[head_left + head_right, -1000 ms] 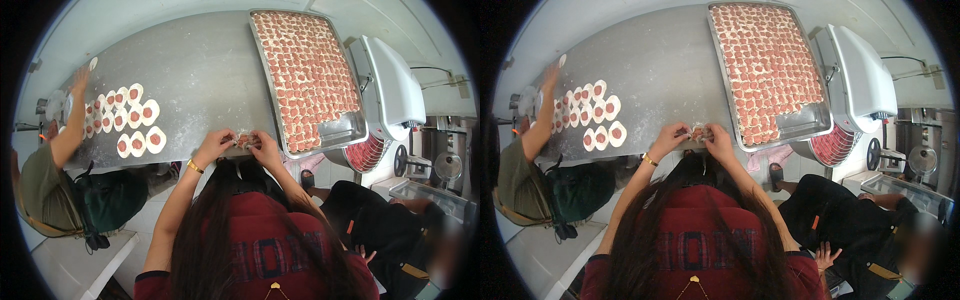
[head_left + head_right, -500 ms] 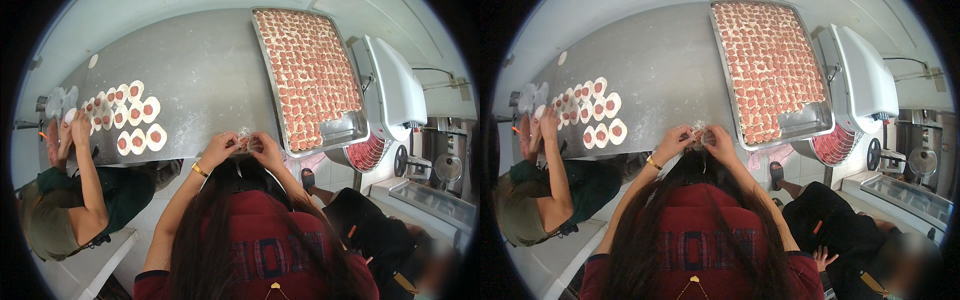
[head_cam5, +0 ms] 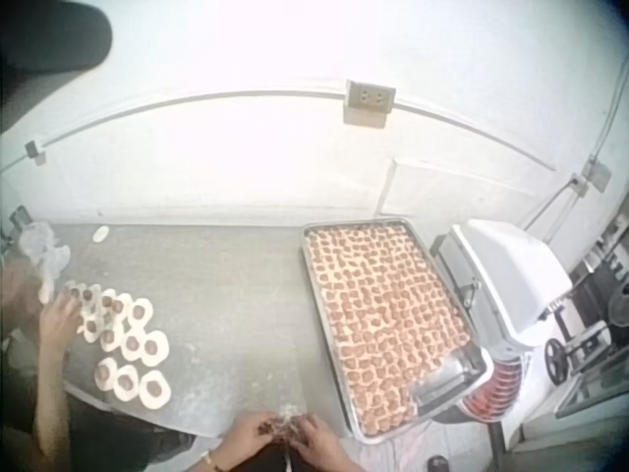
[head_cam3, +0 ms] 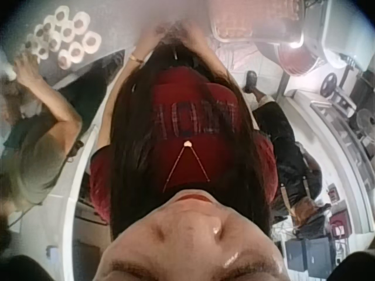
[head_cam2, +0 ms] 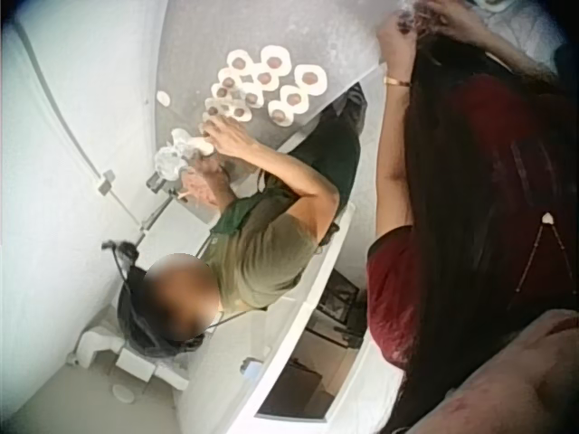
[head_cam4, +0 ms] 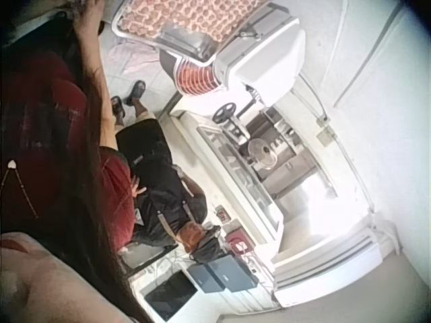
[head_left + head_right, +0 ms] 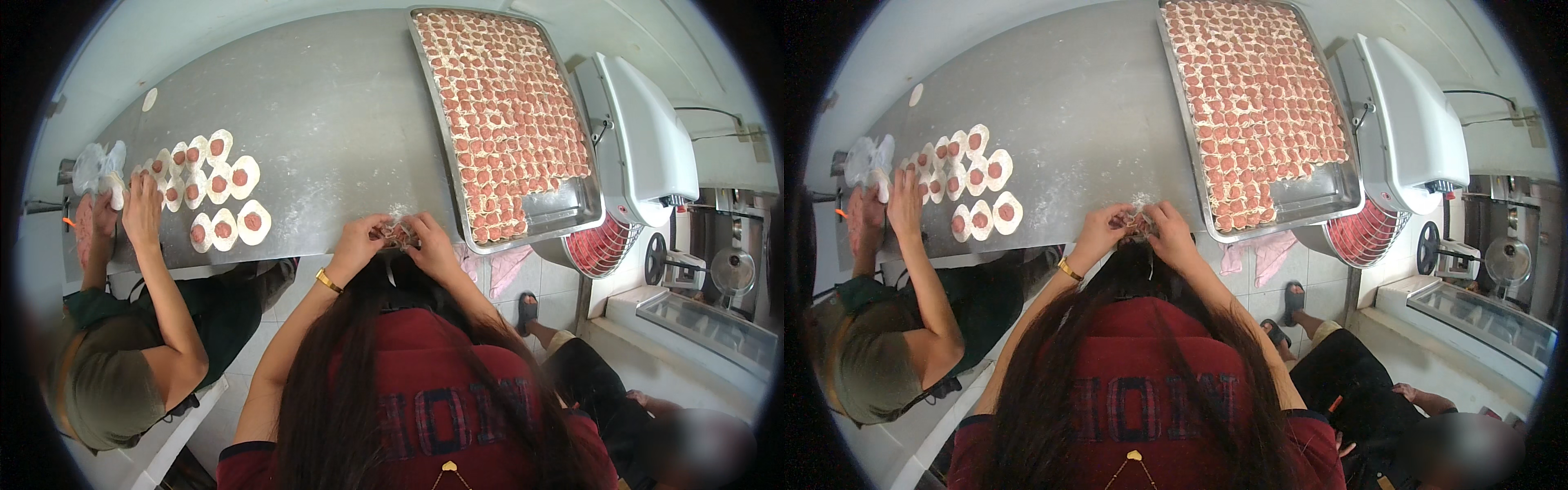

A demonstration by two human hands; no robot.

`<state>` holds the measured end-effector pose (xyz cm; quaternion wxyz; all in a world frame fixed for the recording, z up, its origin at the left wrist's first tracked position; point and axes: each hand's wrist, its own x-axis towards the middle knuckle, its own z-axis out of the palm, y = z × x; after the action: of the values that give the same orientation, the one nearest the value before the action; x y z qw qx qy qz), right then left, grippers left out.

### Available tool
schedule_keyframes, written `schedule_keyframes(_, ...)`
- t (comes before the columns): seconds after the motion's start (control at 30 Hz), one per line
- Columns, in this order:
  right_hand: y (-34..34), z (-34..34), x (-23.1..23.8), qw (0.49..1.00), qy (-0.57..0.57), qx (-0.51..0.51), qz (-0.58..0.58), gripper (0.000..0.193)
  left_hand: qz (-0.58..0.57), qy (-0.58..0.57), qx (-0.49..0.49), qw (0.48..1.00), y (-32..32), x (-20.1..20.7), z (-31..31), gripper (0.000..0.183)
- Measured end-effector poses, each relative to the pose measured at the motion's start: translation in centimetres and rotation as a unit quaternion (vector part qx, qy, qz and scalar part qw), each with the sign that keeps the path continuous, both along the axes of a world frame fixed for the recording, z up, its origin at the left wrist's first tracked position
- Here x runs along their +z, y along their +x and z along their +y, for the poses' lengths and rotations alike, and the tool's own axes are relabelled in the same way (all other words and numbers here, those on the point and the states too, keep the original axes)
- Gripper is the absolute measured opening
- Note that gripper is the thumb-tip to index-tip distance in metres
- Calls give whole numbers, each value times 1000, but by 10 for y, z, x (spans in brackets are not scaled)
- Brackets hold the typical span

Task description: The person places small meat portions onto round dough wrappers and folds them into dumplings. The finished dumplings are placed onto a metal tray. A coworker assists by adding meat to additional wrappers.

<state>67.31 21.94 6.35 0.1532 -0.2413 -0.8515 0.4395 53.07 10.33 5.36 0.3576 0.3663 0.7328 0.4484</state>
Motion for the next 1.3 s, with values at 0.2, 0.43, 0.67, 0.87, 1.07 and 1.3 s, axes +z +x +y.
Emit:
schedule_keyframes(0.2, -11, 8, -7, 997, -71, 7, 30, 28, 20, -26, -1, 999, 3, 4, 9, 28)
schedule_keyframes(0.43, -7, 11, 2, 998, 54, 6, 41, 22, 8, -33, -23, 999, 1, 3, 7, 30)
schedule_keyframes(0.67, -12, 2, -4, 1000, 14, -21, 10, 21, 44, 25, 15, 999, 5, -5, 9, 27)
schedule_keyframes(0.87, -14, 5, -4, 998, 36, 15, 55, 28, 142, -36, -31, 989, 7, 8, 9, 23)
schedule_keyframes(1.07, -6, 1, -1, 999, 26, 1, 19, 38, 65, -1, 6, 998, 13, 8, 4, 22)
schedule_keyframes(1.3, -15, 3, -12, 999, 20, 21, 30, 39, 138, -9, 7, 990, 13, 8, 9, 20)
